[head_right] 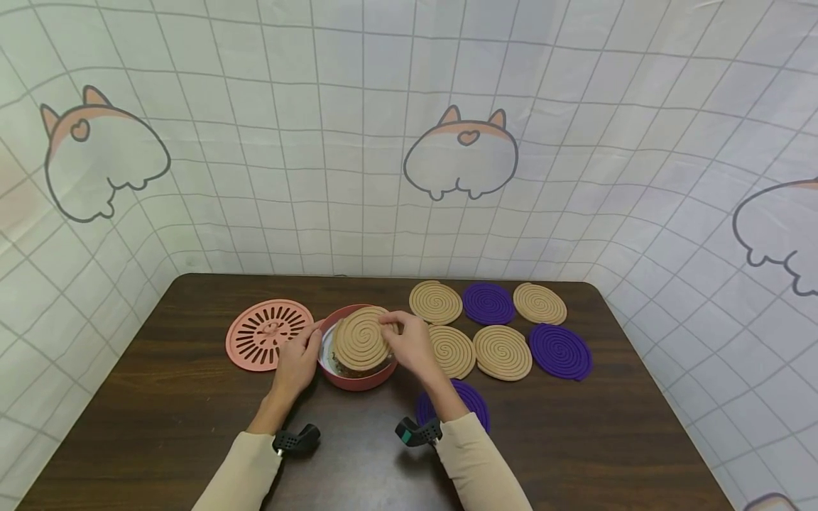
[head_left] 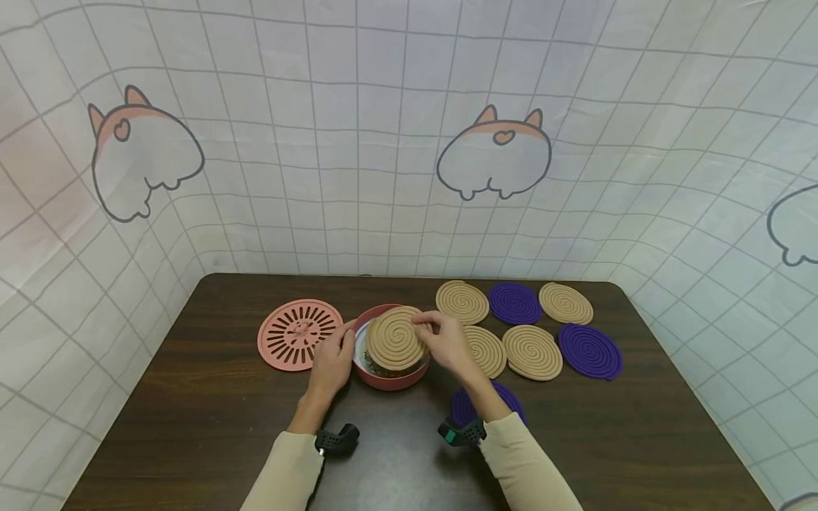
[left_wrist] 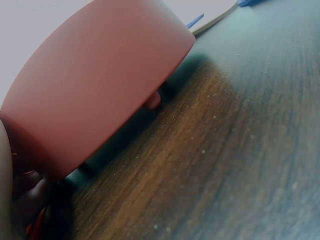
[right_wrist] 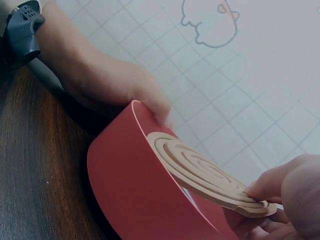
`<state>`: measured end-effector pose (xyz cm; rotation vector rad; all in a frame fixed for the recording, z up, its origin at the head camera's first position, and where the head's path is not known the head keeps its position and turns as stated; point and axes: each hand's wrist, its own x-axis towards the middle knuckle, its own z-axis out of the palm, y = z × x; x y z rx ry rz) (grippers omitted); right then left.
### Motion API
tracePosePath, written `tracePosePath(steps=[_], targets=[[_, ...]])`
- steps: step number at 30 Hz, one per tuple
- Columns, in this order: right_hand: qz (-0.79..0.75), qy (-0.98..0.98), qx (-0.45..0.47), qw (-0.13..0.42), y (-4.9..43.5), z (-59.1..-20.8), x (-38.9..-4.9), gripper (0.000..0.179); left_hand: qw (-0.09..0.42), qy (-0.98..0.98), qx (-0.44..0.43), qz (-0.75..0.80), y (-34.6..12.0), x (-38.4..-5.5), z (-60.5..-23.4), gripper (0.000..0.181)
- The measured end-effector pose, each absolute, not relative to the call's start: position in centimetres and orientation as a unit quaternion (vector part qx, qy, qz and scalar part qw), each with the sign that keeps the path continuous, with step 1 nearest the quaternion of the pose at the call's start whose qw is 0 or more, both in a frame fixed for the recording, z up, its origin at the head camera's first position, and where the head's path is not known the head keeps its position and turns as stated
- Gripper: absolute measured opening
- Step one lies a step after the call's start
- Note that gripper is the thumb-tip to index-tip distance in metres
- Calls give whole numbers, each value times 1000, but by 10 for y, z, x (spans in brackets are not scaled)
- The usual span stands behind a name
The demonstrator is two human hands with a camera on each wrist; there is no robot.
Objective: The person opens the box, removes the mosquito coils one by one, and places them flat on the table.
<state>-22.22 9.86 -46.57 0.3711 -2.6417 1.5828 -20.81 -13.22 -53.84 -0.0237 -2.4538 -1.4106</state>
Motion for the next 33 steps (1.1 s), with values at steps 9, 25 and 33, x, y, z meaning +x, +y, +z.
tracePosePath(steps=[9,25,33], targets=[[535,-837,105,38,107,-461,-218,21,154,-857,-8,-491,-133,-209,-539,38],[549,-831,69,56,133,-456,-206,21,152,-857,-5,-492,-132,-207,-539,38],[563,-823,56,58,145,-457,-200,22,155,-858,-8,-489,-132,-209,-539,38]])
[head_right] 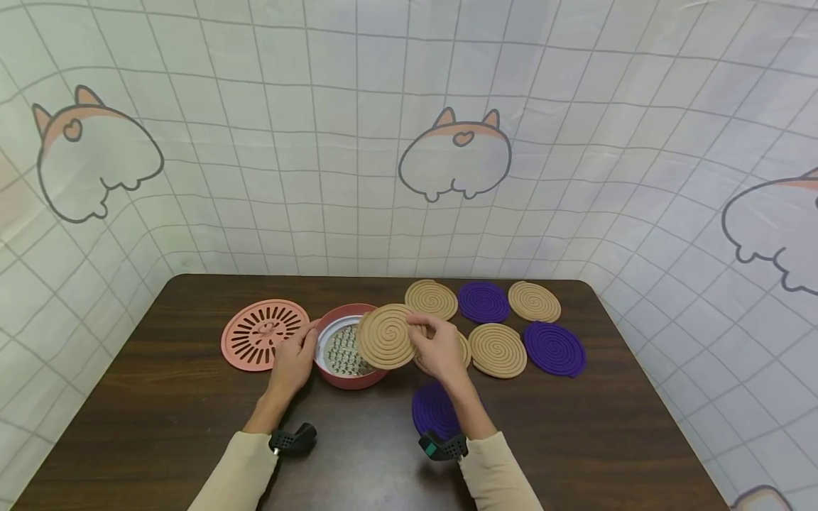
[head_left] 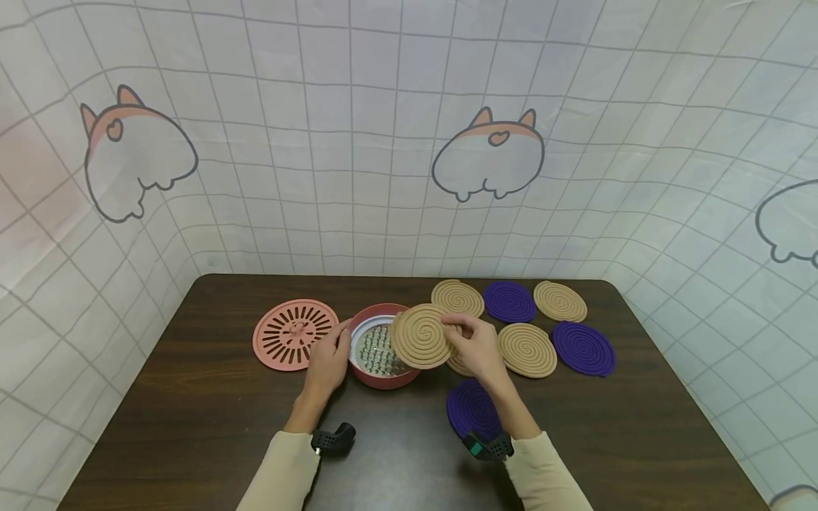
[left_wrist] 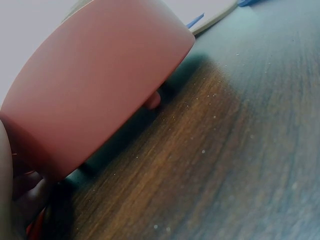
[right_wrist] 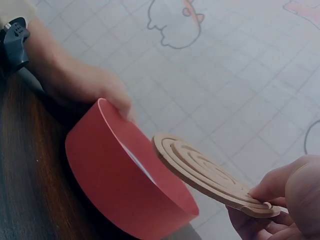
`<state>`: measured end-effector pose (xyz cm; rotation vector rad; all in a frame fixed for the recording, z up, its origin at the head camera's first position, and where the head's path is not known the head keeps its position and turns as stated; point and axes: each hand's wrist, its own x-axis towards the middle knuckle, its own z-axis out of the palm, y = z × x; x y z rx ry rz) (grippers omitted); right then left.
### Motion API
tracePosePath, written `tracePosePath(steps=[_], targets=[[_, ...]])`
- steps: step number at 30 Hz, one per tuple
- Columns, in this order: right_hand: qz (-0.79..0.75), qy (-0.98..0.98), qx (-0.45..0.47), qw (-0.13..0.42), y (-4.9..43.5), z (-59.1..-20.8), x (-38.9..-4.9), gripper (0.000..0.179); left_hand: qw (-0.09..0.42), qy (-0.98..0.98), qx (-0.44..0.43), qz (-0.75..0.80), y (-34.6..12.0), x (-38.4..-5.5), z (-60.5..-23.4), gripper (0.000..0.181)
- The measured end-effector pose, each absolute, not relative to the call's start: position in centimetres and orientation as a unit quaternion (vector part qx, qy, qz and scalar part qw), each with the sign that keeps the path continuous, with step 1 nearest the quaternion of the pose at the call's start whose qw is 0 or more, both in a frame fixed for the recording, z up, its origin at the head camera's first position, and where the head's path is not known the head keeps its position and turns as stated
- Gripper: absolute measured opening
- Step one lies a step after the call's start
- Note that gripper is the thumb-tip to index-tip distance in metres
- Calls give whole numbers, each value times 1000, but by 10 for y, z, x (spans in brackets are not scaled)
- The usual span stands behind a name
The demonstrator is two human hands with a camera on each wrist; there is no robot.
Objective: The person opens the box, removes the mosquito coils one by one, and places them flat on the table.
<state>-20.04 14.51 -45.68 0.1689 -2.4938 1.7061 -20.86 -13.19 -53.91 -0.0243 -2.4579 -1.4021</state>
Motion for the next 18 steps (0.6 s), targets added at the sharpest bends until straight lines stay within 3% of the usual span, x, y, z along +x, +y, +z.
tracePosePath(steps=[18], targets=[[583,-811,7,46,182,-463,-188,24,147,-857,-4,-493,-133,-208,-539,41]])
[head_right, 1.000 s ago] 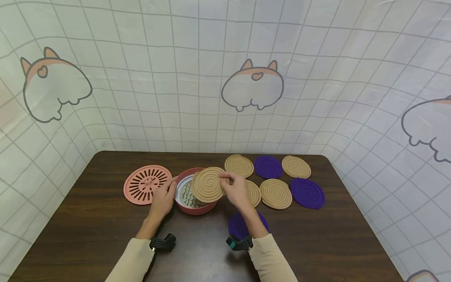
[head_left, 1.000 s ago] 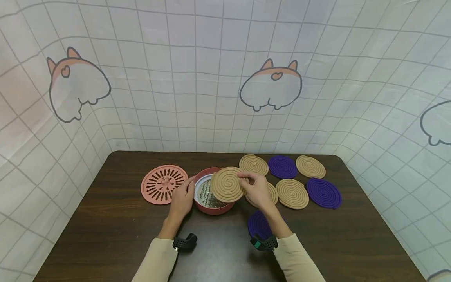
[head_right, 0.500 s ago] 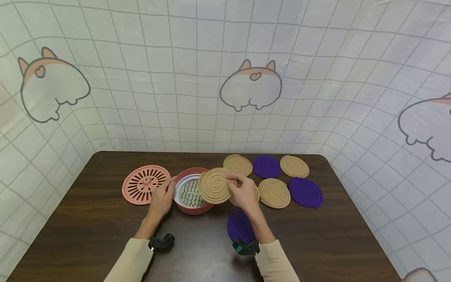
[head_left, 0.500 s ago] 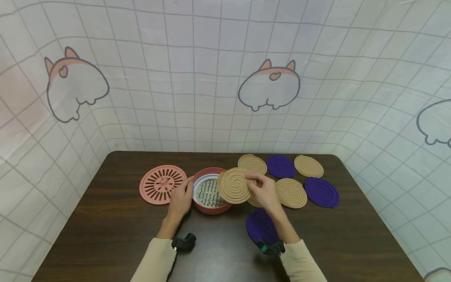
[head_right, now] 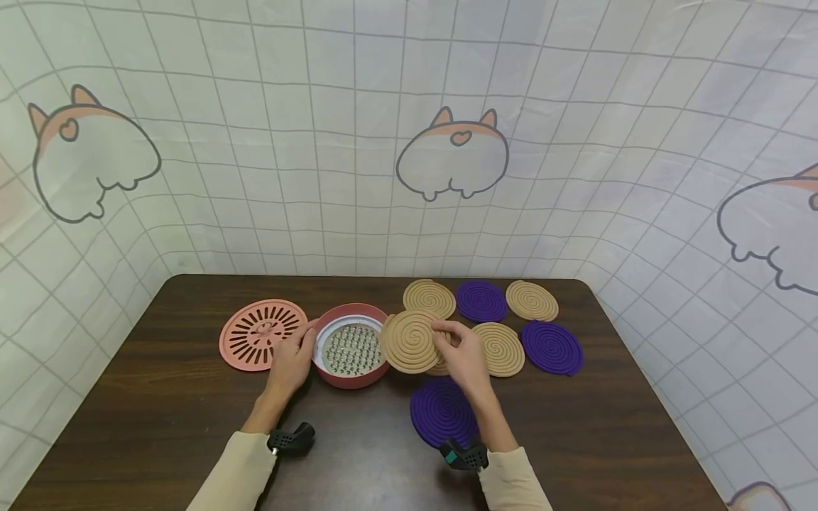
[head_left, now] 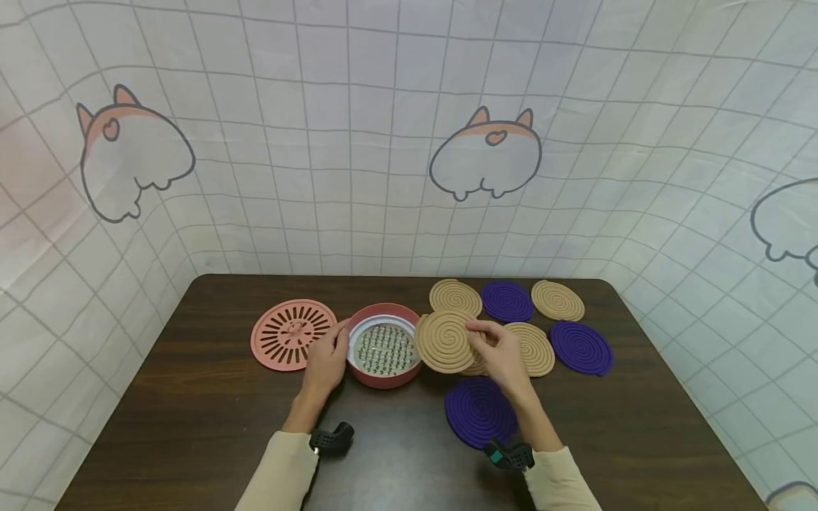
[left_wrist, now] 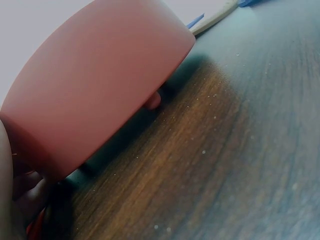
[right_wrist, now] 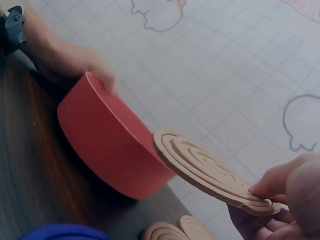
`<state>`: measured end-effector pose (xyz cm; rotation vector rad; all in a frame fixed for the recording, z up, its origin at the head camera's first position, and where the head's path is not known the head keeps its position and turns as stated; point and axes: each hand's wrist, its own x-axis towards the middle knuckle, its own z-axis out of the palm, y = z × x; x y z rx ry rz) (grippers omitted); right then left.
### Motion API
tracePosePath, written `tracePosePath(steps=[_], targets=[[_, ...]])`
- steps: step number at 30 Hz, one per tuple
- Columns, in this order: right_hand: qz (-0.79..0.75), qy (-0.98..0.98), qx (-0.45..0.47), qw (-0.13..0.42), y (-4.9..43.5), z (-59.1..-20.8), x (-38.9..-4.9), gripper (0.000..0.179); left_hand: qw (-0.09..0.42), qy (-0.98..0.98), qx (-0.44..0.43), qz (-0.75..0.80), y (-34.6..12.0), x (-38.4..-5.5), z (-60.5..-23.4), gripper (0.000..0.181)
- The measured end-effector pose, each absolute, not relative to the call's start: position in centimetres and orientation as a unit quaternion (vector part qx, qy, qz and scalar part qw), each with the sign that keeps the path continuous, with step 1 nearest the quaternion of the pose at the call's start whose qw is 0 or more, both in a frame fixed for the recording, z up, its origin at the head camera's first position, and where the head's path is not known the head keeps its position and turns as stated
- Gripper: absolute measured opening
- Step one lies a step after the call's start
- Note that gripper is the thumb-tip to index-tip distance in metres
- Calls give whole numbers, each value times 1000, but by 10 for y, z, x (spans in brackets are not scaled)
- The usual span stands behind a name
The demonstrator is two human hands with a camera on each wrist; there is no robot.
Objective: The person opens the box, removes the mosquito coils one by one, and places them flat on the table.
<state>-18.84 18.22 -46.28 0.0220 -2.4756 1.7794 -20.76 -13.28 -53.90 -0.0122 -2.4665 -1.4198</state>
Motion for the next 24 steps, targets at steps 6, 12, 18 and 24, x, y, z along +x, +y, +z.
tracePosePath(steps=[6,12,18,24], targets=[[580,-813,-8,48,192,-467,-185,24,137,-858,0,-495,-133,-207,-538,40],[586,-808,-20,57,202,-470,-179,25,136,-858,1,-495,-132,-207,-537,39],[584,-808,-34,66,211,-474,-173,24,139,-860,2,-492,-131,-207,-536,39],[595,-799,-41,73,223,-478,-169,26,143,-863,-1,-484,-131,-207,-538,40]])
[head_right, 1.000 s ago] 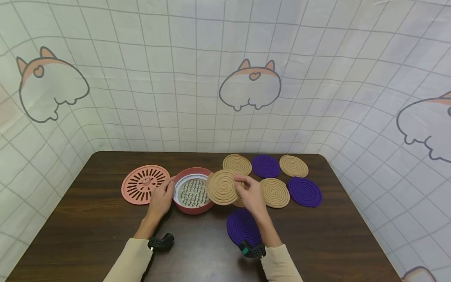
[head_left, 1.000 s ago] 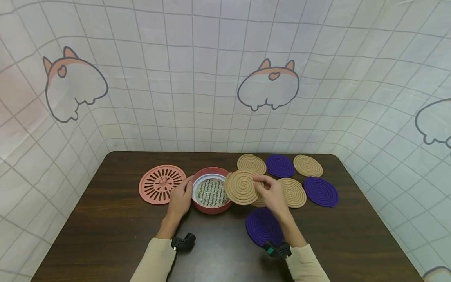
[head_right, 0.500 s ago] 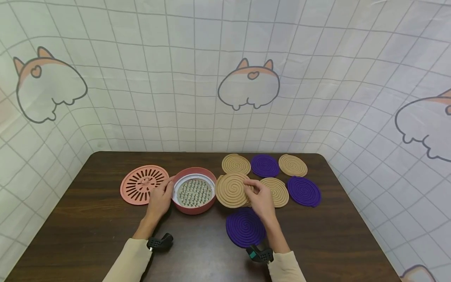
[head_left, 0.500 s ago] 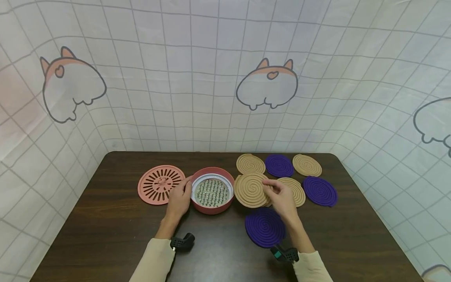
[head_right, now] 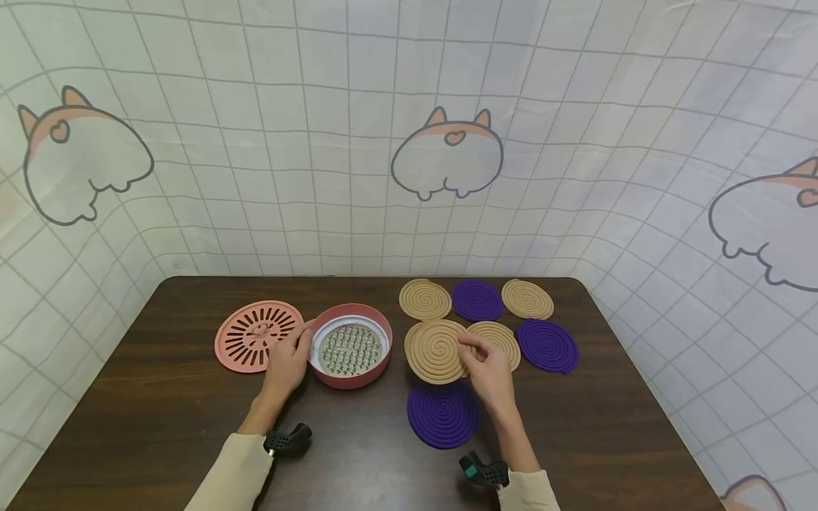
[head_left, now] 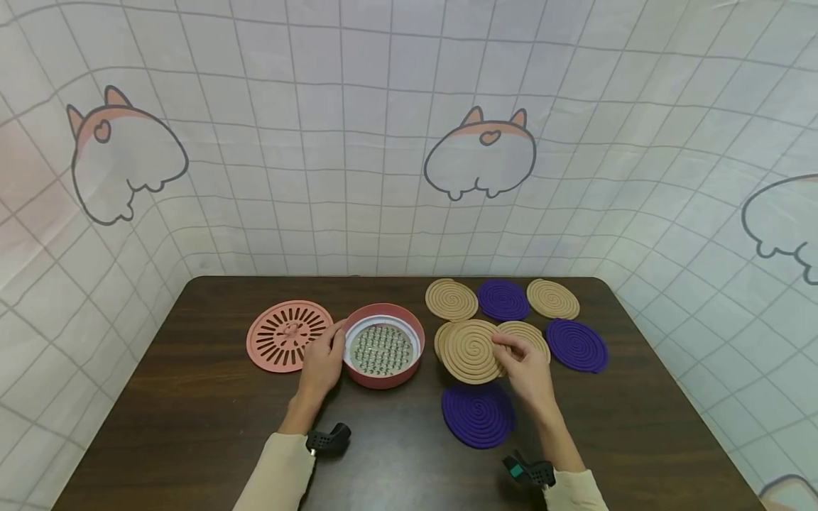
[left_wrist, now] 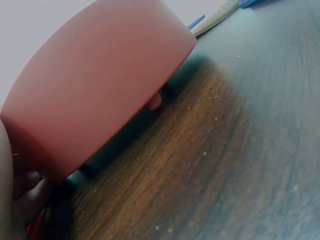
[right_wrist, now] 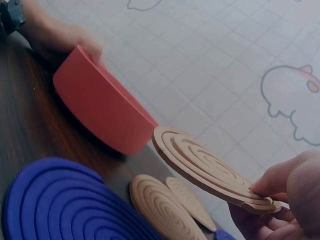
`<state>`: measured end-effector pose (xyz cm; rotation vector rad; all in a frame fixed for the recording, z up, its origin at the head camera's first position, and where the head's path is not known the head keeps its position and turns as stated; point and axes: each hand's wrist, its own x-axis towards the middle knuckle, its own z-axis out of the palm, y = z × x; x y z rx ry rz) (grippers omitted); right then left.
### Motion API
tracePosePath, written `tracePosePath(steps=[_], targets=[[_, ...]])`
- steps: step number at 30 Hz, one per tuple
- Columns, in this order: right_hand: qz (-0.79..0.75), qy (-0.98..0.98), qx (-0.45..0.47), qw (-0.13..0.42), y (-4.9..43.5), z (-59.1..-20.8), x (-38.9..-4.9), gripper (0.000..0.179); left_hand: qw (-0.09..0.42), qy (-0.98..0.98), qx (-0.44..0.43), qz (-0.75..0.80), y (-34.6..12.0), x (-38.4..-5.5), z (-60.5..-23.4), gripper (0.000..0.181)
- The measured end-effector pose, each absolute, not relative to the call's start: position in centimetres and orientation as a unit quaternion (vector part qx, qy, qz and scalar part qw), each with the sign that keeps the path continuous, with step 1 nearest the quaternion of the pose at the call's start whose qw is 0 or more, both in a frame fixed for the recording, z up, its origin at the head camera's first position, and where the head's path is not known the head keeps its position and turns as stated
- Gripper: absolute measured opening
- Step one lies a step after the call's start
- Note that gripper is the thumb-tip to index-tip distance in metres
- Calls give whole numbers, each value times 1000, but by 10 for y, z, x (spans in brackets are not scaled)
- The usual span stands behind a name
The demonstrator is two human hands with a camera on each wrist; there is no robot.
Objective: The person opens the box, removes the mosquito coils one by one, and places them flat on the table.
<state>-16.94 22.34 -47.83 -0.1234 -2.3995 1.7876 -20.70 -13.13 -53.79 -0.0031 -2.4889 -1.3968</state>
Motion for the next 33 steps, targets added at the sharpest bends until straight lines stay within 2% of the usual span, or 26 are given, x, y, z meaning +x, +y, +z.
tracePosePath(steps=[7,33], targets=[[580,-807,-58,93,237,-483,-164,25,144,-863,0,-485,-132,-207,-537,40],[553,-817,-130,99,284,-492,-133,29,144,-862,4,-486,-132,-207,-537,39]])
